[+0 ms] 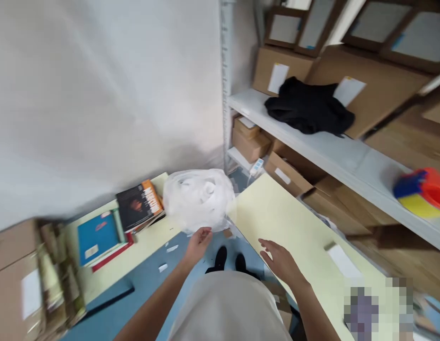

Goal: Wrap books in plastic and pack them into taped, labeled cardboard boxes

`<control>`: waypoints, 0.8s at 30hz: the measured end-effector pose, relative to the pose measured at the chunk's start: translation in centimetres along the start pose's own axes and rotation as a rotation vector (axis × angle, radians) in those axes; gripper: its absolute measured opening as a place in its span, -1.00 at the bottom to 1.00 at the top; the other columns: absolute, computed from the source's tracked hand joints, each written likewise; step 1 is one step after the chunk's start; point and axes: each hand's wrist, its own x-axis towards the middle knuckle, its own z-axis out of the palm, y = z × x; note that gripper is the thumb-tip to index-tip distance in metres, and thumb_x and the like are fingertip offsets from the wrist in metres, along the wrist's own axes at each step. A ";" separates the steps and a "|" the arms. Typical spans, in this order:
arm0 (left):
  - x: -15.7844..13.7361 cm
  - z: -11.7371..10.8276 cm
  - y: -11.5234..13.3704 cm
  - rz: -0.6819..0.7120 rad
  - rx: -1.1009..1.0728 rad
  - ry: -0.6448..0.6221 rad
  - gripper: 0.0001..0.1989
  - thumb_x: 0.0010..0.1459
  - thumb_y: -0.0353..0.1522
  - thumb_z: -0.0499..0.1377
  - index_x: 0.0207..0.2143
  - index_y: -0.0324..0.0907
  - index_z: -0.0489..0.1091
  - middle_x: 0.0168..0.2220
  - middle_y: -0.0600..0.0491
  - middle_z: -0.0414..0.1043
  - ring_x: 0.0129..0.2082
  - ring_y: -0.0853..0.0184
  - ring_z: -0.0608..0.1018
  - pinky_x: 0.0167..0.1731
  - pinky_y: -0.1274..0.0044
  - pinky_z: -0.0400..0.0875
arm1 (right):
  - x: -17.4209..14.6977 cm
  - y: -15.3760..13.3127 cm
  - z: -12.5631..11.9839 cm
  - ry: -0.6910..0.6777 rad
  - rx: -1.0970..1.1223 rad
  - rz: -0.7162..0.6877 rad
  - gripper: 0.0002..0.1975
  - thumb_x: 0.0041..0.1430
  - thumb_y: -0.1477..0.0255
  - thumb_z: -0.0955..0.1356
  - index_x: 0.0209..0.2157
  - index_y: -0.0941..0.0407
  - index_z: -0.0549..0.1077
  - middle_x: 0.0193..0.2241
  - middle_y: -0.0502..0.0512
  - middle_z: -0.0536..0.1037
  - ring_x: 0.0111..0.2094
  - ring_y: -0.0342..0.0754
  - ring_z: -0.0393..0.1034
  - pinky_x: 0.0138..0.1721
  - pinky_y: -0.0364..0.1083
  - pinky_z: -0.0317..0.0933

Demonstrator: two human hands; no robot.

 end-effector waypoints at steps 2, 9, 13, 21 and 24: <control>-1.4 -0.8 -0.9 -0.026 -0.020 0.106 -0.51 -0.12 0.03 0.23 -0.29 -0.17 0.41 -0.38 0.01 0.47 -0.43 0.26 0.54 -0.30 0.37 0.43 | 0.8 0.6 0.2 -0.061 0.009 -0.030 -0.60 0.25 0.27 0.18 0.06 -0.01 0.42 -0.04 0.10 0.56 -0.13 0.05 0.50 -0.07 0.08 0.36; -7.1 -0.6 -2.3 -0.100 -0.134 0.400 -0.48 -0.07 0.01 0.23 -0.21 -0.21 0.42 -0.29 -0.04 0.50 -0.34 0.21 0.60 -0.24 0.34 0.46 | 4.2 1.7 1.8 -0.338 0.035 -0.306 -0.61 0.23 0.34 0.18 0.03 0.02 0.45 -0.06 0.12 0.57 -0.14 0.04 0.51 -0.07 0.04 0.36; -10.0 -1.3 -2.1 -0.121 -0.165 0.551 -0.46 -0.05 0.01 0.23 -0.19 -0.23 0.40 -0.26 -0.07 0.51 -0.31 0.18 0.61 -0.23 0.33 0.47 | 6.8 -0.4 2.8 -0.413 0.026 -0.459 -0.62 0.23 0.35 0.19 0.02 0.01 0.46 -0.05 0.11 0.56 -0.12 0.05 0.50 -0.07 0.04 0.34; -13.4 -4.5 -3.0 -0.070 -0.217 0.770 -0.49 -0.05 -0.01 0.24 -0.20 -0.22 0.40 -0.26 -0.06 0.52 -0.32 0.21 0.60 -0.20 0.34 0.47 | 10.8 -9.4 6.3 -0.545 -0.021 -0.726 -0.63 0.24 0.39 0.20 0.02 0.04 0.45 -0.07 0.13 0.56 -0.14 0.03 0.49 -0.07 0.04 0.32; -14.1 -6.2 -4.8 -0.117 -0.225 0.809 -0.48 -0.05 -0.01 0.24 -0.18 -0.22 0.41 -0.24 -0.08 0.53 -0.29 0.21 0.59 -0.21 0.35 0.47 | 12.1 -12.6 8.1 -0.598 -0.047 -0.775 -0.63 0.25 0.39 0.20 0.04 0.06 0.43 -0.06 0.15 0.56 -0.12 0.03 0.49 -0.07 0.02 0.32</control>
